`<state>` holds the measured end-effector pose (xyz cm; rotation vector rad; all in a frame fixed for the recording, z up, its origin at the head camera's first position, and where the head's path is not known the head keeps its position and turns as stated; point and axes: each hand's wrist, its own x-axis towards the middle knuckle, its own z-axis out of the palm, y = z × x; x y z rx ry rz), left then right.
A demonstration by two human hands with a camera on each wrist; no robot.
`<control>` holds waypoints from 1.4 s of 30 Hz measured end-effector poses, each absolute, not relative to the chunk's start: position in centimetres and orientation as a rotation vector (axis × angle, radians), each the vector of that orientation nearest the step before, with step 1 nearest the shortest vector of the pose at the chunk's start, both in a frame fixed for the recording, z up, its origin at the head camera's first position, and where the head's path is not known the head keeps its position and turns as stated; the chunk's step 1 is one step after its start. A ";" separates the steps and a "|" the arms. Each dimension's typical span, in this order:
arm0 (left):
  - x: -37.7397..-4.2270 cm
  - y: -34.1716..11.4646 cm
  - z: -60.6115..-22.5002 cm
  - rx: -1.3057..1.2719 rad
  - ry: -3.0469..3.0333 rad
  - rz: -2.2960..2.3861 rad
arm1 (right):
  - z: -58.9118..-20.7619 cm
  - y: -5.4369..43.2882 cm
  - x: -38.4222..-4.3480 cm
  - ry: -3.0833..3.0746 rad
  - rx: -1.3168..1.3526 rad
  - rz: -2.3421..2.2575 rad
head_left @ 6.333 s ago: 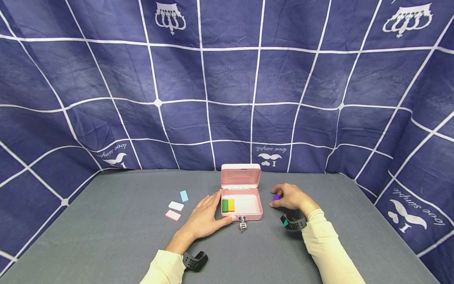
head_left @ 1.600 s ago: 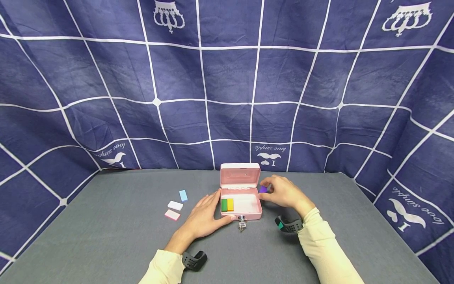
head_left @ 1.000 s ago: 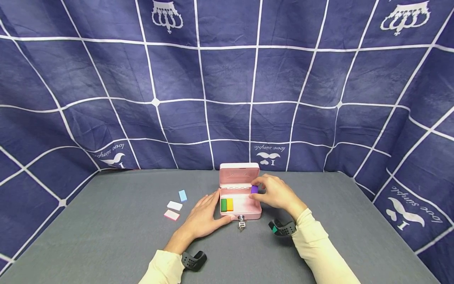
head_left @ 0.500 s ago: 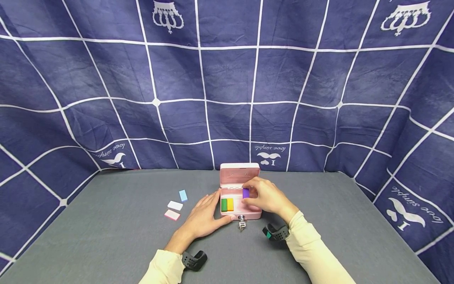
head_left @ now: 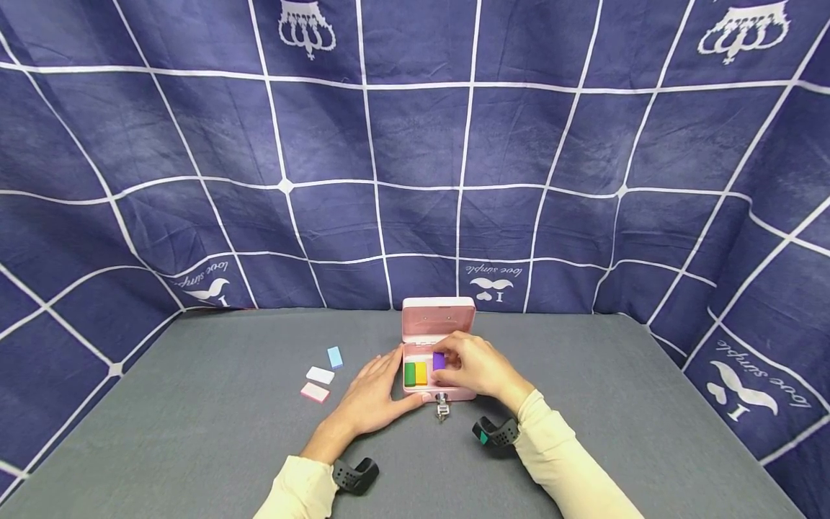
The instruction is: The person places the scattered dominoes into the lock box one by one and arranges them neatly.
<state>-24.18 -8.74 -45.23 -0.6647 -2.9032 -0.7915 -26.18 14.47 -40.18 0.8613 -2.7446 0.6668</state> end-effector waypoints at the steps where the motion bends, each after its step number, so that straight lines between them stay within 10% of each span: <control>1: -24.2 -8.8 -45.2 -0.662 -2.906 -0.786 | -40.2 14.4 -26.2 -2.748 0.862 0.659; 42: -24.0 -8.8 -44.9 -0.669 -2.893 -0.814 | -40.7 13.2 -26.1 -2.844 0.815 0.649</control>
